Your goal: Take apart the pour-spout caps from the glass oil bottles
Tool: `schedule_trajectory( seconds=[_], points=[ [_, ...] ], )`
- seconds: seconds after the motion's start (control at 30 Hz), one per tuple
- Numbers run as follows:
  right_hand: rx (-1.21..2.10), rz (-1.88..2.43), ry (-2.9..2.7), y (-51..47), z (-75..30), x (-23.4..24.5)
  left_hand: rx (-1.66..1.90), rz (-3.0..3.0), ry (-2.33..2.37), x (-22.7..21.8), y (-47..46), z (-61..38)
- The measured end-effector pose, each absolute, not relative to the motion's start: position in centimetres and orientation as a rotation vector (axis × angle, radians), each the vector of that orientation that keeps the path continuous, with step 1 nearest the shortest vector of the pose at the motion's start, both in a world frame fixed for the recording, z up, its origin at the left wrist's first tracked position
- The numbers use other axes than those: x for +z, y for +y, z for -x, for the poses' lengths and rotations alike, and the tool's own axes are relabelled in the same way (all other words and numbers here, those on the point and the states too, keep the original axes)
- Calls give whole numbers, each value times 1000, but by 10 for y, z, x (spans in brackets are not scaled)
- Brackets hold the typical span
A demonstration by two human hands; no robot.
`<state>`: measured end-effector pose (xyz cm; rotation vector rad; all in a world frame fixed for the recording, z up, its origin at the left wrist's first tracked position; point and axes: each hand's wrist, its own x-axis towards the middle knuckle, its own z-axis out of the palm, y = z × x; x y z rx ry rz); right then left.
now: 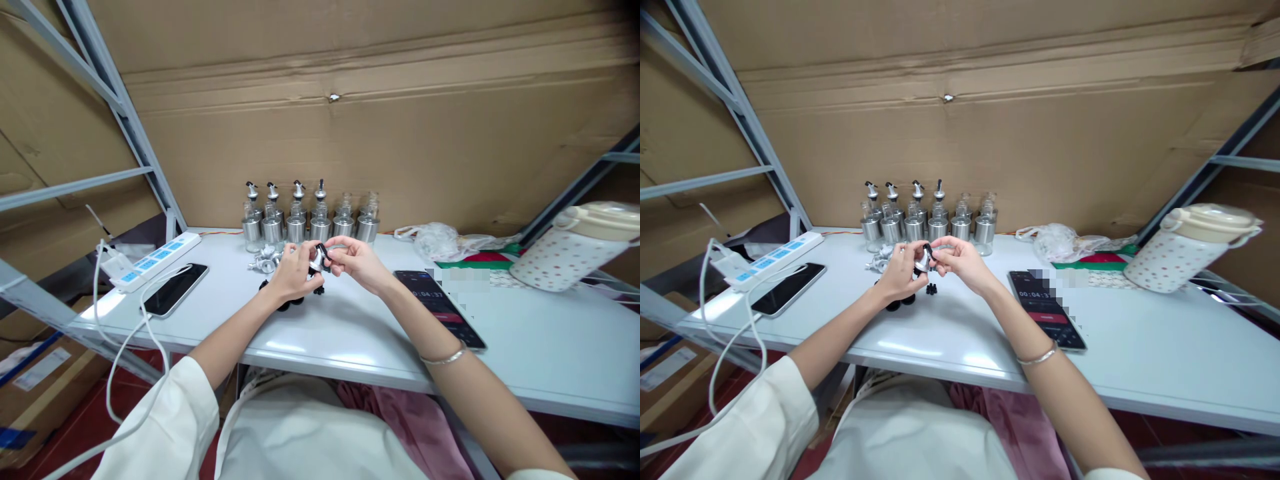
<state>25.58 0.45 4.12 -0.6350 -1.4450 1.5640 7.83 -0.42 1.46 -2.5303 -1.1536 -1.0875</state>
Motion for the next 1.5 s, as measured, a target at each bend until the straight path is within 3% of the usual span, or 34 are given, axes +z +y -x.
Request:
schedule_trajectory(
  seconds=[0.5,1.5],
  points=[
    [1889,560,-1340,5,-260,40,-1006,2428,-1138,13,-6,-82],
    [1683,576,-1490,3,-255,40,-1089,2441,-1242,13,-7,-87]
  ],
)
